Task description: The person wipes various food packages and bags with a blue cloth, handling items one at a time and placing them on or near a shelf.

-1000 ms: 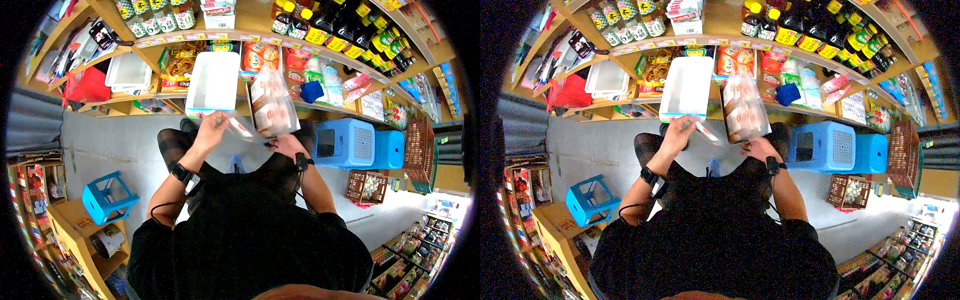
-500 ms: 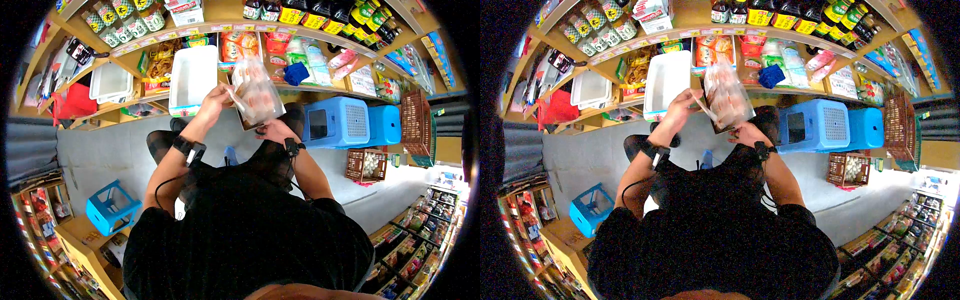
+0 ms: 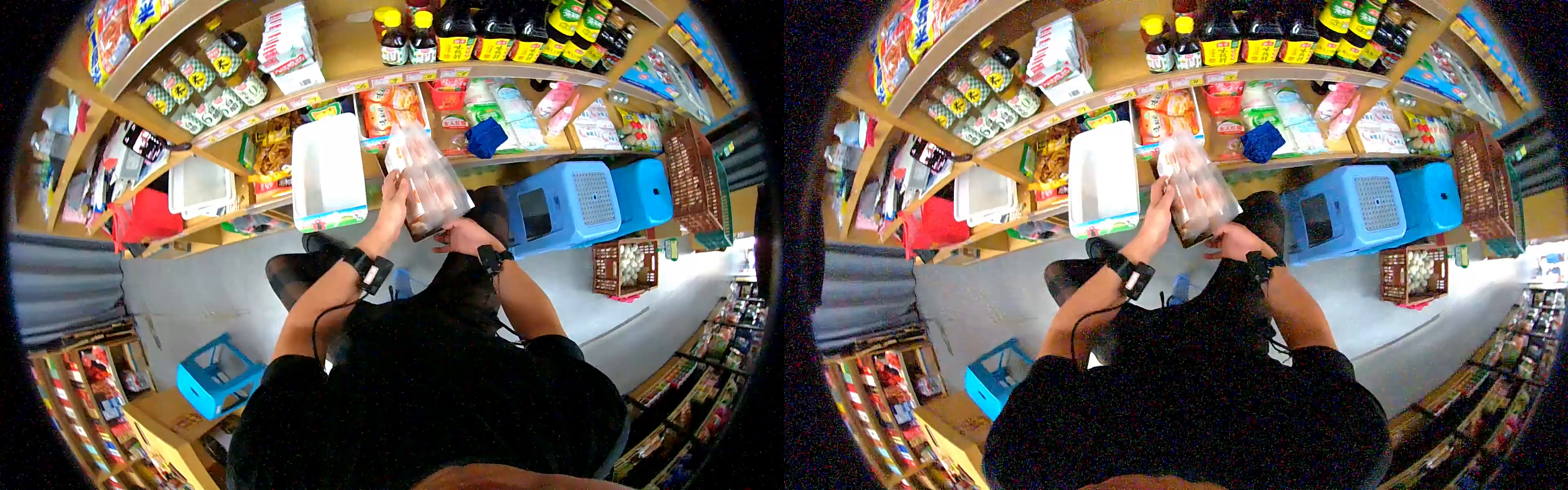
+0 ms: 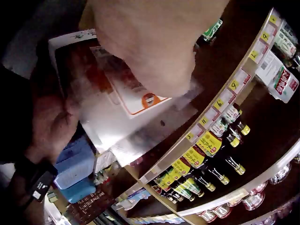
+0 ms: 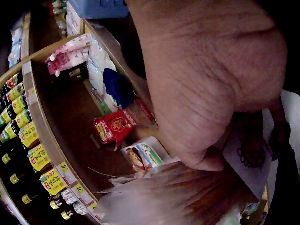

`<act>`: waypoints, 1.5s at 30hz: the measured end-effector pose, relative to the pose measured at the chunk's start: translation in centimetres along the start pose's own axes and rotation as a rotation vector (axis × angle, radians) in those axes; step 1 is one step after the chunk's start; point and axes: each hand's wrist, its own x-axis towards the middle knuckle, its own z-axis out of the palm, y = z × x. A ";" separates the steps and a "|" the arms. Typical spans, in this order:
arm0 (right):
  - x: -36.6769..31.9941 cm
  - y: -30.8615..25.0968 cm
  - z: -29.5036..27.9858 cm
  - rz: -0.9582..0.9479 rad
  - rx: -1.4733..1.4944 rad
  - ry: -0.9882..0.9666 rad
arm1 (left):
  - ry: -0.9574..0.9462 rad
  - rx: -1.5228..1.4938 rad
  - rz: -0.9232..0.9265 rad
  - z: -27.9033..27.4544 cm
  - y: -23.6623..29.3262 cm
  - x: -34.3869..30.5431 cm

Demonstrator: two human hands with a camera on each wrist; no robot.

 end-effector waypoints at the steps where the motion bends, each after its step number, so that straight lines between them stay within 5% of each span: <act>1: -0.1 0.0 0.3 -0.013 0.011 0.000 | 0.025 -0.064 -0.019 0.3 0.0 -0.4; 3: -0.3 0.1 0.6 -0.013 -0.018 0.040 | -0.086 -0.079 0.040 0.4 -0.1 -1.4; 5: 0.0 0.2 0.1 -0.009 -0.005 0.019 | 0.016 -0.180 -0.026 1.8 0.8 -3.1; 10: 0.5 0.8 -0.9 -0.041 0.011 -0.001 | -0.035 0.039 -0.026 2.3 -0.2 -3.7; 13: 0.6 0.9 -1.3 -0.029 -0.032 0.038 | -0.021 -0.047 -0.183 2.3 -1.1 -2.7; 16: 1.0 1.0 -1.6 -0.017 -0.038 -0.015 | -0.134 0.032 0.054 2.0 -1.7 -2.0; 21: -1.3 -0.3 1.8 -0.023 -0.118 0.043 | -0.055 -0.051 -0.087 1.4 -2.1 -1.0; 28: -0.8 0.3 1.5 -0.039 -0.092 0.151 | 0.195 0.346 0.109 0.8 -0.6 -0.3; 35: -0.4 0.8 0.7 -0.059 -0.033 0.080 | -0.104 0.165 -0.008 2.1 4.1 -2.7; 45: -7.0 0.1 2.4 -0.075 -0.166 0.023 | -0.046 0.101 0.019 -5.4 6.1 -6.4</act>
